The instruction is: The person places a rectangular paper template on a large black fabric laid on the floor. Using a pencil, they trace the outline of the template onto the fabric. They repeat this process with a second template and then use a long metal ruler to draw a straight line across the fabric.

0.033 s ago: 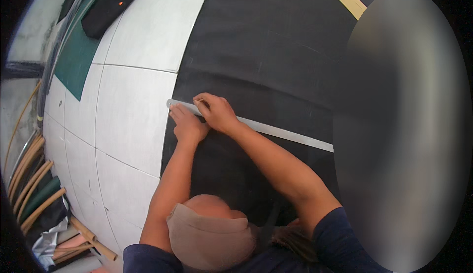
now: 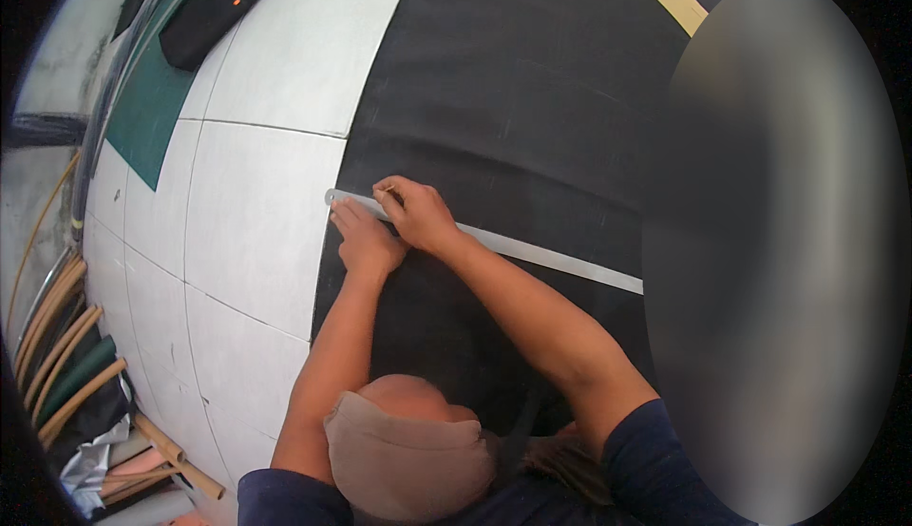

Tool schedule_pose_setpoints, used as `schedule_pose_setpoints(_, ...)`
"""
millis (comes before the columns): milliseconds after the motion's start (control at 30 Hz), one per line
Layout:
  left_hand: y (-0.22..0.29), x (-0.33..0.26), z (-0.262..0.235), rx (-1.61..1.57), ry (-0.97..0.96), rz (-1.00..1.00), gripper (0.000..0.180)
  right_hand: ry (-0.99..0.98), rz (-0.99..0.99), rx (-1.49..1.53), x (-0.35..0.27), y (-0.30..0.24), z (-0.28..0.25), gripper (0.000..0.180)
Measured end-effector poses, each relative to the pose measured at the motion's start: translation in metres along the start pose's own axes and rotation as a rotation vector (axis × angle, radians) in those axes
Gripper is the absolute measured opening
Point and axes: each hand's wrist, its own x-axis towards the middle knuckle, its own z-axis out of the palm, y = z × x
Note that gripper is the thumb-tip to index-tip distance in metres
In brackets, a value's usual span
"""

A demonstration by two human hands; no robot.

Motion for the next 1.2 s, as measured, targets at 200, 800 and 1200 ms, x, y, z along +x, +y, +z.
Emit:
schedule_pose_setpoints(200, -0.002, 0.006, 0.004, 0.013, 0.061, 0.057, 0.114, -0.037, -0.007, -0.009, 0.027, 0.001, 0.021, 0.027)
schedule_pose_setpoints(800, 0.008, 0.011, -0.006, 0.133, -0.093, -0.042, 0.141, 0.081, 0.144, -0.232, -0.076, 0.034, -0.064, 0.026)
schedule_pose_setpoints(1200, 0.003, 0.018, 0.008, 0.242, 0.012, -0.044, 0.135, 0.691, 0.686, 0.135, -0.313, 0.164, -0.3, 0.028)
